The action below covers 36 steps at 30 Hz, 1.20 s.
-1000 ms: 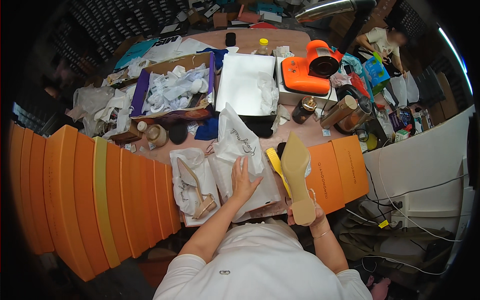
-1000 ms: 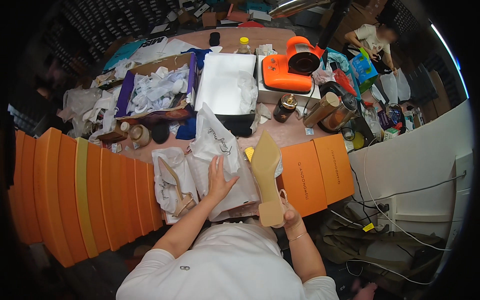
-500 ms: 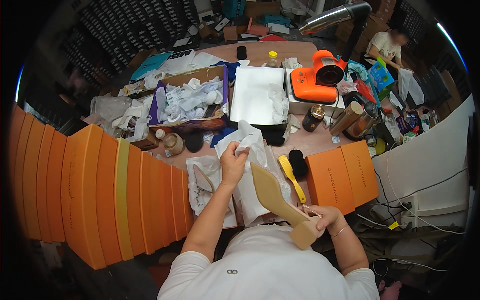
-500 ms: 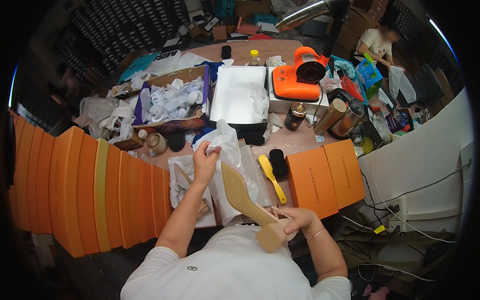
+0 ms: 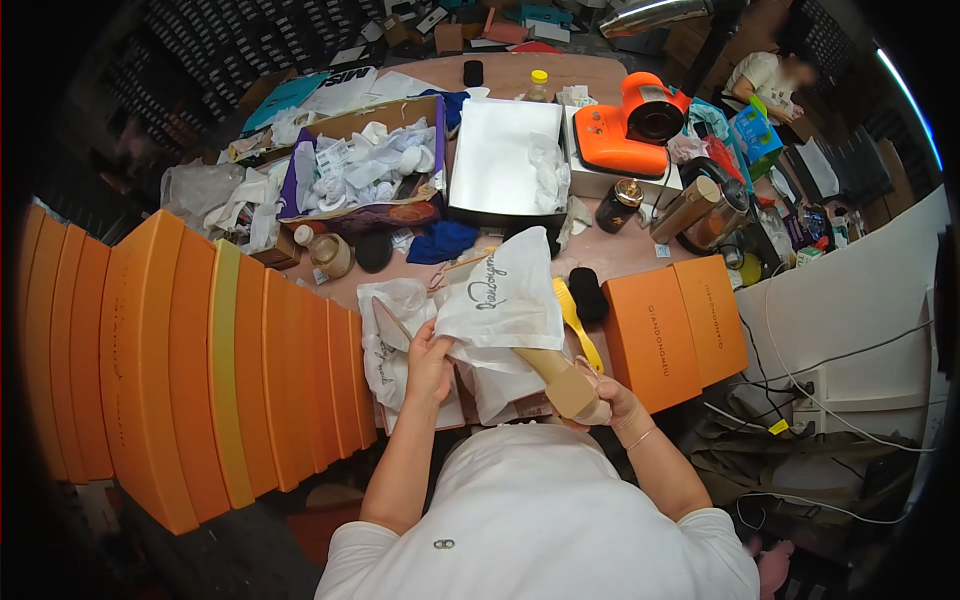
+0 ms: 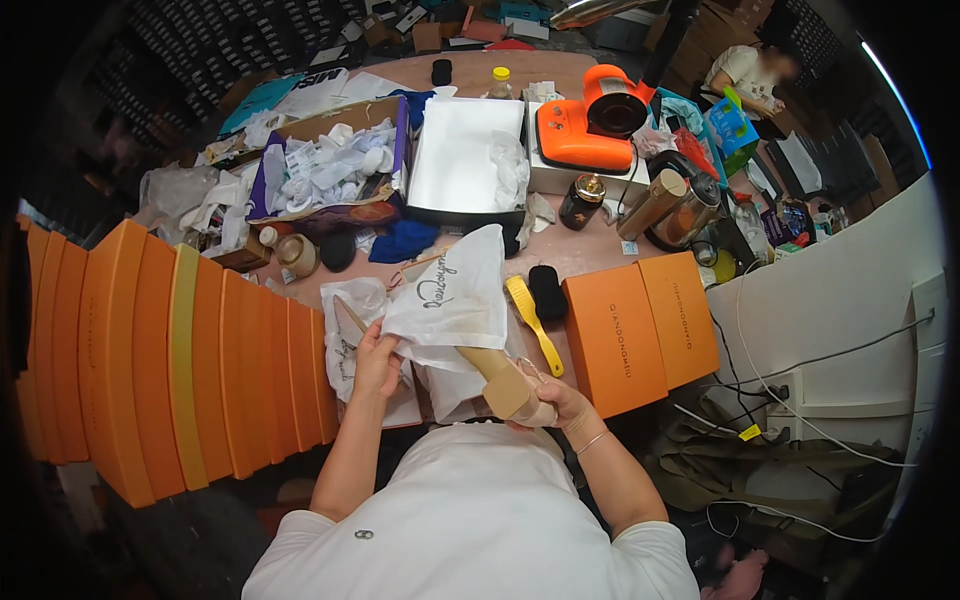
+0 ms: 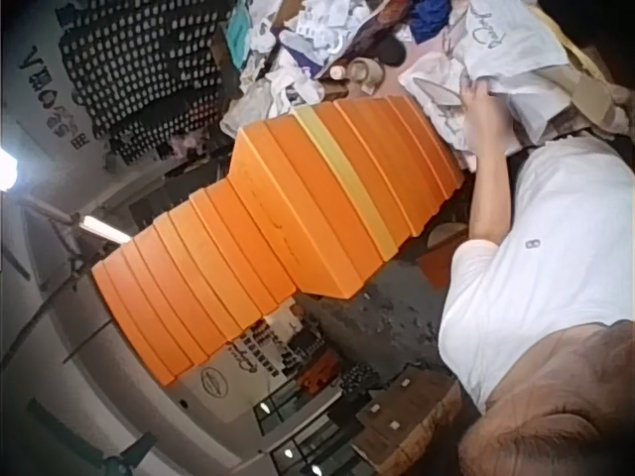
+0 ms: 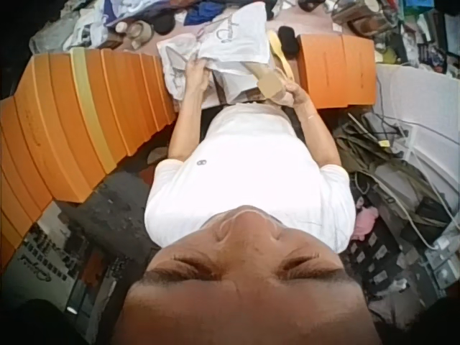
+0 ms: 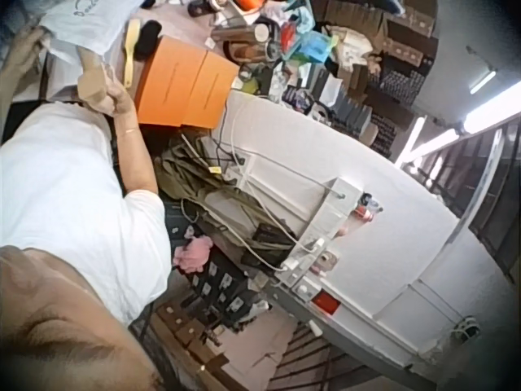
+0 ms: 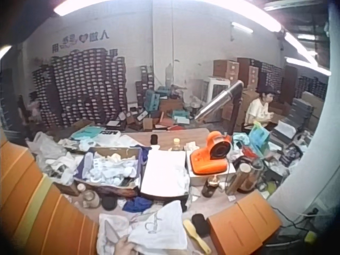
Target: Cleaning and packing heeled shoes into boxes at a manufacturing finishing station.
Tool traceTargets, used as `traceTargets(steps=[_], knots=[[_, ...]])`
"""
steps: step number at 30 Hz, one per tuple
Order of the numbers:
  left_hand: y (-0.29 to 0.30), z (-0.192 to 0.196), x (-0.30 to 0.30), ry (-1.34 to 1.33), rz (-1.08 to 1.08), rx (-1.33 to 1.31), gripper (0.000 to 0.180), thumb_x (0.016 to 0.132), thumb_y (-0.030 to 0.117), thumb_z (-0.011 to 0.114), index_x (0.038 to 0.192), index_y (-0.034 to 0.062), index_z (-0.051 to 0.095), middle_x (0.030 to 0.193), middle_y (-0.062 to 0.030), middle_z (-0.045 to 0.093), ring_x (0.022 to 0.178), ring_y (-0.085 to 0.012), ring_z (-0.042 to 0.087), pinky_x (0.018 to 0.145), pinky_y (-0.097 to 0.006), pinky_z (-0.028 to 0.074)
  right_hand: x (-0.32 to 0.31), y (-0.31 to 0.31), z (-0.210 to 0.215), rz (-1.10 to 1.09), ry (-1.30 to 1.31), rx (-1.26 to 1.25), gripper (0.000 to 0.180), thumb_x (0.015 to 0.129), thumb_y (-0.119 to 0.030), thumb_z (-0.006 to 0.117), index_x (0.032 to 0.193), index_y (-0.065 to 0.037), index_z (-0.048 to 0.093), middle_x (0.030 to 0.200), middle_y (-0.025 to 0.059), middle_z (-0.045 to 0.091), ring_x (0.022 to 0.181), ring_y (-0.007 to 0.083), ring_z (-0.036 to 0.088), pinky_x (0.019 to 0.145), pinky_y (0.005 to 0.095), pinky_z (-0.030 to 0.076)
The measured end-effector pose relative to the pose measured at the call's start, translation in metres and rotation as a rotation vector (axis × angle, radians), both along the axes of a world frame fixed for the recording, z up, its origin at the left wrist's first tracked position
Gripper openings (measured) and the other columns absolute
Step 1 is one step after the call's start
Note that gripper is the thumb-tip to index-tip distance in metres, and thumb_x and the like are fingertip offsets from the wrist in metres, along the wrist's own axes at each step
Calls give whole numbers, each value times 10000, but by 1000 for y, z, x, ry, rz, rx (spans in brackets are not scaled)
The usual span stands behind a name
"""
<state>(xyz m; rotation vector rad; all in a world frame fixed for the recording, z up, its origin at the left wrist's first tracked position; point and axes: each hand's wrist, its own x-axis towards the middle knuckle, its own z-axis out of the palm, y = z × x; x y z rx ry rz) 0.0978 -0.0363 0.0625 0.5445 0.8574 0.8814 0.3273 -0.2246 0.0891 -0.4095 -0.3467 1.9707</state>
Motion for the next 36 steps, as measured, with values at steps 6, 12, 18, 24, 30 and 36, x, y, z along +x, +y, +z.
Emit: traceTargets(steps=[6, 12, 18, 24, 30, 36], knots=[[-10, 78, 51, 409, -103, 927, 353, 794, -67, 598, 1132, 35, 587, 959, -101, 613, 879, -180, 611, 761, -270, 485, -1, -5, 12, 18, -13, 21, 935, 642, -370, 773, 1388, -52, 306, 1052, 202, 572, 740, 260, 615, 518, 334, 494], [-50, 126, 44, 484, -344, 1293, 439, 657, -80, 640, 1071, 65, 663, 793, -79, 575, 670, -209, 597, 589, -277, 478, -26, 16, 53, -239, -152, -48, 783, 759, -266, 726, 1384, -79, 293, 1120, 126, 543, 886, 234, 613, 656, 354, 529], [-59, 112, 63, 440, -350, 1595, 500, 587, -51, 669, 1073, 66, 675, 712, -47, 529, 559, -207, 552, 495, -312, 457, -57, 30, 8, -780, -1693, 374, 425, 904, -189, 615, 1264, -44, 443, 1219, 83, 514, 994, 158, 588, 760, 256, 518], [-90, 95, 56, 283, -460, 1574, 510, 589, -68, 676, 1079, 74, 688, 700, -38, 555, 568, -195, 568, 500, -301, 455, -45, 17, 38, -846, -139, -203, 496, 908, -251, 588, 1328, -34, 439, 1188, 91, 596, 1046, 218, 599, 900, 350, 503], [-98, 81, 64, 188, -496, 1616, 473, 639, -52, 689, 1104, 31, 666, 696, -49, 539, 558, -182, 553, 490, -302, 445, -20, 12, 29, -867, -287, -213, 429, 883, -232, 603, 1241, -23, 491, 1123, 120, 610, 998, 251, 610, 868, 364, 505], [-119, 82, 79, 74, -607, 1619, 379, 740, 18, 687, 1114, 19, 630, 719, -62, 526, 582, -201, 554, 501, -301, 449, -2, -5, 33, -933, -517, -283, 365, 859, -213, 618, 1153, -12, 543, 1057, 149, 624, 951, 284, 621, 836, 378, 508]])
